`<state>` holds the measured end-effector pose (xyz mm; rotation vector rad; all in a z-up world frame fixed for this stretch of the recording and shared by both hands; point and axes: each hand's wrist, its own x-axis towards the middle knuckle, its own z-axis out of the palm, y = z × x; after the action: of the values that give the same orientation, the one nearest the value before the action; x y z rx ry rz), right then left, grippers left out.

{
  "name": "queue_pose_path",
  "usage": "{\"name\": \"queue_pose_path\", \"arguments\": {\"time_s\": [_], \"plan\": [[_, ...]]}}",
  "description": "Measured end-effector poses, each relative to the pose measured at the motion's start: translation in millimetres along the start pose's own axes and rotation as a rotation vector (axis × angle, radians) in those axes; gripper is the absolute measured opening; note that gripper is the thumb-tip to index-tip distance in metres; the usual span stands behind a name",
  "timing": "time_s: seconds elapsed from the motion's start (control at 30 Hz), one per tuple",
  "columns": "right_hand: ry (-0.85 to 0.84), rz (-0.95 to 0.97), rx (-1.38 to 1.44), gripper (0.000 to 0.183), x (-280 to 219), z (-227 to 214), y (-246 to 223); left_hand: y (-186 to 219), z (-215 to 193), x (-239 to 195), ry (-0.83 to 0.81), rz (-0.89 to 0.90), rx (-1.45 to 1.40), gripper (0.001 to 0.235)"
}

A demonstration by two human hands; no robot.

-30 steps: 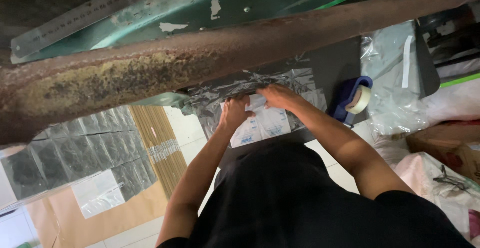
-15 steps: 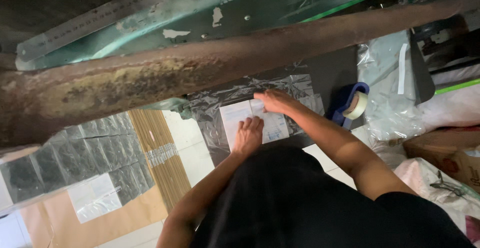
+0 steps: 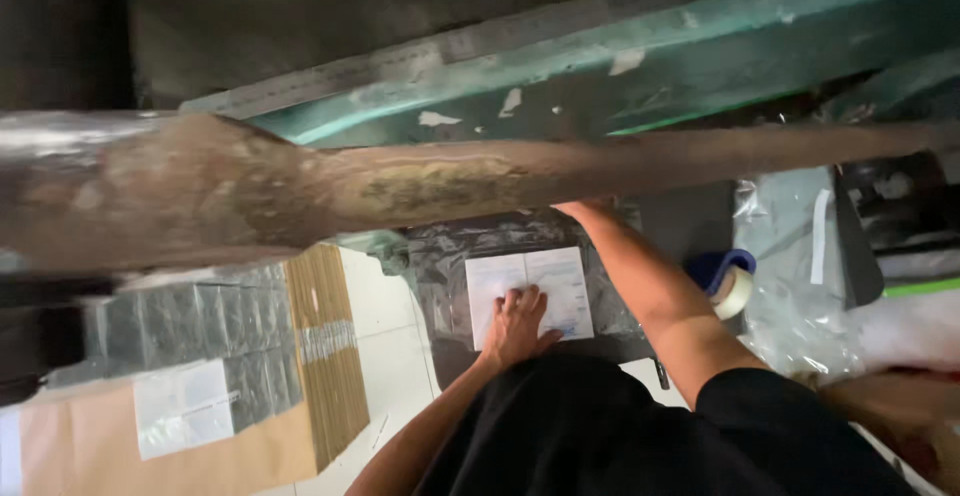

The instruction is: The person places documents into clear plastic sleeves, smooths the plastic, and uses adhesive tape to seal them. They then stack the packaged documents on a table.

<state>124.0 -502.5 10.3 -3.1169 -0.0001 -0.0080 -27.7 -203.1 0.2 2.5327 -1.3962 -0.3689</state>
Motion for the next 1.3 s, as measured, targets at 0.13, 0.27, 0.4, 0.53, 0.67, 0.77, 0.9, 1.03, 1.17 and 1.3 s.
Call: {"name": "queue_pose_path", "arguments": {"time_s": [0.13,0.27,0.4,0.53,0.67,0.77,0.9,1.03,1.17,1.3], "plan": [[0.261,-0.177,-0.144,0.029,-12,52,10,0,5,0,0.016,-0.013,-0.008,0.073],[0.528,-0.333,-0.286,0.032,-63,134,44,2,4,1,0.005,-0.034,-0.015,0.073],[0.293,-0.236,-0.161,0.023,-108,114,9,4,0,0,0.014,-0.047,-0.022,0.070],[0.211,-0.223,-0.198,0.018,-203,31,-72,9,6,-3,0.047,-0.052,0.036,0.077],[0.232,-0.103,0.079,0.029,-259,34,-103,16,3,-14,0.062,-0.074,-0.022,0.080],[0.248,-0.017,0.089,0.043,-275,43,-116,22,-14,-24,0.026,-0.084,-0.023,0.087],[0.329,0.044,0.002,0.039,-279,60,-127,24,-29,-35,0.056,-0.075,-0.068,0.081],[0.427,0.224,0.361,0.027,-274,13,-154,12,7,-36,0.107,-0.106,-0.189,0.054],[0.343,0.122,0.030,0.030,-280,50,-138,-5,-65,-44,0.301,-0.100,-0.221,0.041],[0.336,0.133,0.021,0.019,-281,38,-145,-75,-35,-72,0.351,-0.195,0.219,0.028]]}}
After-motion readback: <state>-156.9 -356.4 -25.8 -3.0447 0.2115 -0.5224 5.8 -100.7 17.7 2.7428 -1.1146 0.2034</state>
